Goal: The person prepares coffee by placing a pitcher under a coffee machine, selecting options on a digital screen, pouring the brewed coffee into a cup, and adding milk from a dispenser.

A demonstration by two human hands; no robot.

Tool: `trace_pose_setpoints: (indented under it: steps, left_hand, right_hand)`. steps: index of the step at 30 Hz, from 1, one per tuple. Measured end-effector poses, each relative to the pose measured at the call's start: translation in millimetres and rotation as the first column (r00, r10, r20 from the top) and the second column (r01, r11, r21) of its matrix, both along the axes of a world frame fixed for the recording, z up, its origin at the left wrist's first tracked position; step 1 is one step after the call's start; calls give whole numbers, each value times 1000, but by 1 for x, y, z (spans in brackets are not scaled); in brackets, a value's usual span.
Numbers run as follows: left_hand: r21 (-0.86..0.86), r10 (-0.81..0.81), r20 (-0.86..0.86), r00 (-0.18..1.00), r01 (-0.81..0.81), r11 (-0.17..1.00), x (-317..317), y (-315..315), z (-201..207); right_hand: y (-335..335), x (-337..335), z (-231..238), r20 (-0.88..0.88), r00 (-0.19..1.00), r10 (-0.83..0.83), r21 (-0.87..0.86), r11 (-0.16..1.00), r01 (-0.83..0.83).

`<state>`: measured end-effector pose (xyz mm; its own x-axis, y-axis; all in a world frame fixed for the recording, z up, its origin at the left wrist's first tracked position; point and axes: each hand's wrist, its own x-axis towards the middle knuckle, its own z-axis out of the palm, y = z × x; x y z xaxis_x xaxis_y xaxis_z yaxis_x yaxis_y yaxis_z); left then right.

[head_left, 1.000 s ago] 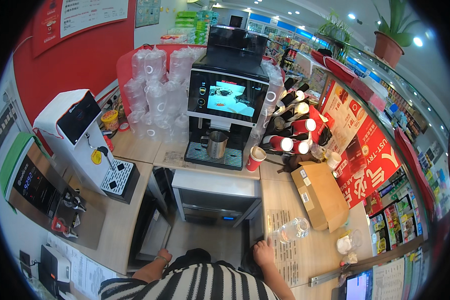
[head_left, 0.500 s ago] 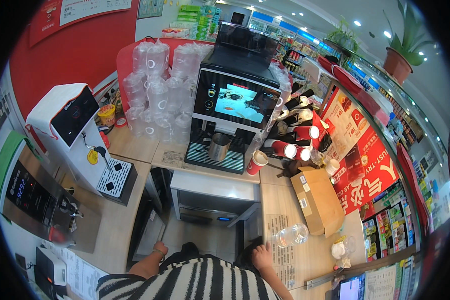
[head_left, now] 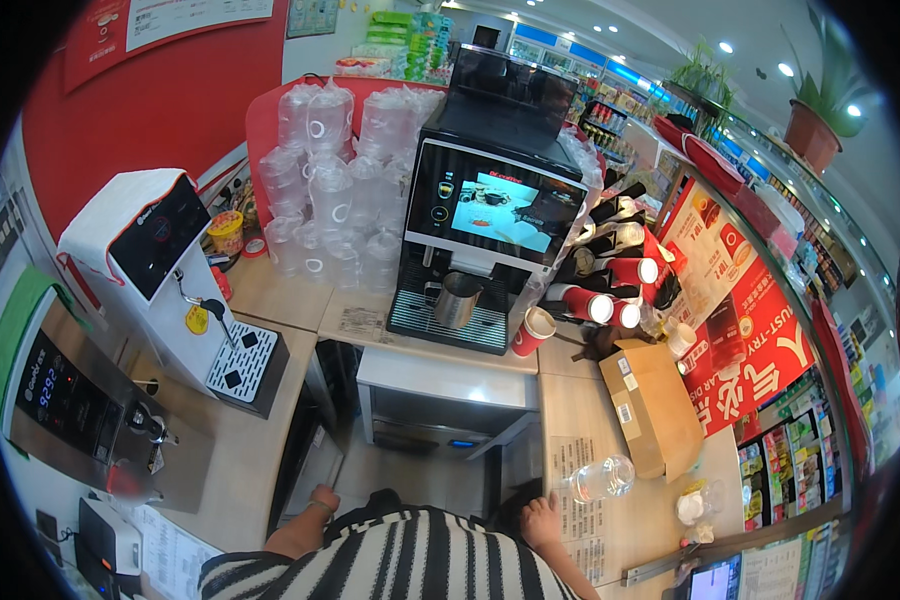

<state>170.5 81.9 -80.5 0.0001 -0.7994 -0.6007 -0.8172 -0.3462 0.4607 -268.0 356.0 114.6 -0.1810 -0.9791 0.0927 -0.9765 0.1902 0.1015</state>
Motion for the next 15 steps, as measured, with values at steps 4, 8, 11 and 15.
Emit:
trace_pose_setpoints:
  steps: [4, 8, 11, 15]
  left_hand:
    - [-29, -56, 38, 998, 57, 998, 4, -7, -2]
    - [-109, -85, 66, 994, 92, 990, 10, -20, -37]
    - [-153, -206, 146, 968, 228, 961, 5, -31, -48]
    - [-65, -416, 104, 903, 424, 904, 5, -43, -49]
  right_hand:
    - [0, 0, -3, -16, 1000, -4, 2, 1000, 4]
    - [-4, 1, -2, -10, 1000, -1, 0, 1000, 1]
    - [-2, -1, -2, -15, 1000, -5, -7, 1000, 5]
    - [-1, -3, -4, -23, 1000, -7, -19, 1000, 6]
